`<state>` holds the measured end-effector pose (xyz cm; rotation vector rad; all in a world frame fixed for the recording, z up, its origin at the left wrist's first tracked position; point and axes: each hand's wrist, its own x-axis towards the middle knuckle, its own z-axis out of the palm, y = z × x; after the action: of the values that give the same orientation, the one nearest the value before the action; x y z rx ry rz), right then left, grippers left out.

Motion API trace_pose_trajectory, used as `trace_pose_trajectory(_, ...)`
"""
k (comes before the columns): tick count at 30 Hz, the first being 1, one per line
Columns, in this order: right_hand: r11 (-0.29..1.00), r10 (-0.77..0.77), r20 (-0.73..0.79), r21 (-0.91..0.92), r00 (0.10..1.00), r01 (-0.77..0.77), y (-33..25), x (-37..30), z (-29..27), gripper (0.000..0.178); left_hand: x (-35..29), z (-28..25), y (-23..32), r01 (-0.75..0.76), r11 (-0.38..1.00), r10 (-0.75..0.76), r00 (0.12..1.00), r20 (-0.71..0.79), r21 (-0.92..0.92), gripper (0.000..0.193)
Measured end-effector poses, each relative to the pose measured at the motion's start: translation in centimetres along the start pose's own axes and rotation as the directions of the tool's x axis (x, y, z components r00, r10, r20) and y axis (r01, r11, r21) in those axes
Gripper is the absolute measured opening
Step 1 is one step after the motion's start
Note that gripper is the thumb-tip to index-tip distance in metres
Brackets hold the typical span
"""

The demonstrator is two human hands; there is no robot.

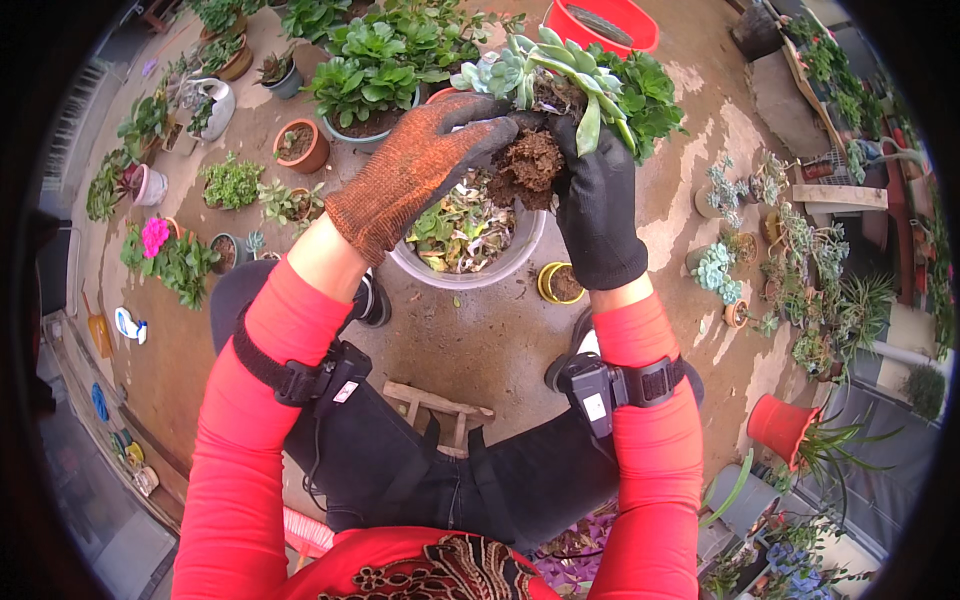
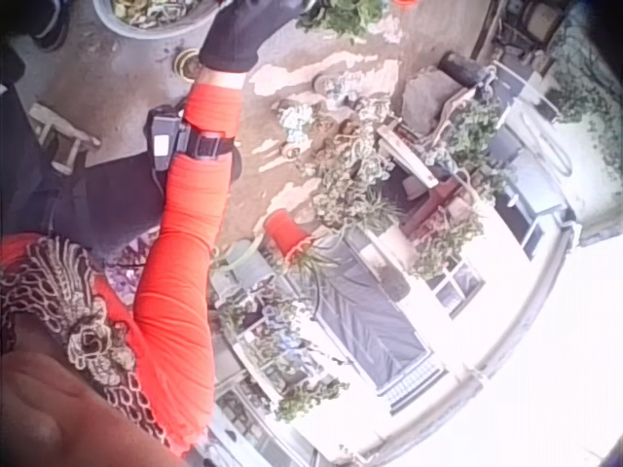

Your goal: The person prunes succulent plants using shears, removes dead leaves by hand, and repots a succulent into a new container. They handle multiple potted plants, trim foliage, and place trimmed leaves into a bucket.

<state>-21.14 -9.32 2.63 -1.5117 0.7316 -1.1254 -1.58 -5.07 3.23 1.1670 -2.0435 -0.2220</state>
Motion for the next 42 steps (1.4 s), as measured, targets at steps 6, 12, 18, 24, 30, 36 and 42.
trace_pose_trajectory(6, 0.999, 0.036, -0.002, 0.018, 0.999, -0.036, 0.6, 0.0, -0.5, 0.025, 0.7, -0.1, 0.9, 0.127, 0.972, -0.141, 0.988, -0.057, -0.199, 0.030)
trace_pose_trajectory(12, 0.886, -0.073, 0.164, -0.443, 0.984, 0.140, 0.4, -0.1, -1.3, 0.055, 0.9, 0.5, 1.5, 0.414, 0.720, -0.488, 0.872, 0.017, -0.556, 0.047)
trace_pose_trajectory(18, 0.981, -0.019, 0.088, -0.190, 0.996, 0.036, 0.4, 0.2, -0.7, 0.052, 1.3, 0.9, 1.3, 0.388, 0.906, -0.424, 0.839, -0.340, -0.171, 0.071)
trace_pose_trajectory(24, 0.977, -0.088, -0.023, -0.195, 0.996, 0.082, 0.9, -0.4, 0.2, 0.033, 0.9, 1.2, 0.2, 0.558, 0.692, -0.598, 0.799, 0.070, -0.458, 0.069)
trace_pose_trajectory(30, 0.766, -0.185, 0.212, -0.580, 0.960, 0.276, 2.2, -1.1, -0.7, 0.039, -0.4, 3.1, 0.2, 0.434, 0.761, -0.373, 0.901, 0.222, -0.482, 0.035)
trace_pose_trajectory(36, 0.937, -0.050, 0.201, -0.331, 0.978, 0.116, 4.8, -1.4, -0.5, 0.042, -0.5, 3.9, 0.9, 0.529, 0.516, -0.527, 0.816, 0.237, -0.673, 0.031)
trace_pose_trajectory(42, 0.899, -0.066, 0.291, -0.398, 0.954, 0.184, 4.6, -2.0, -1.9, 0.044, -0.8, 3.6, -1.3, -0.079, 0.996, 0.076, 0.996, 0.053, 0.050, 0.039)
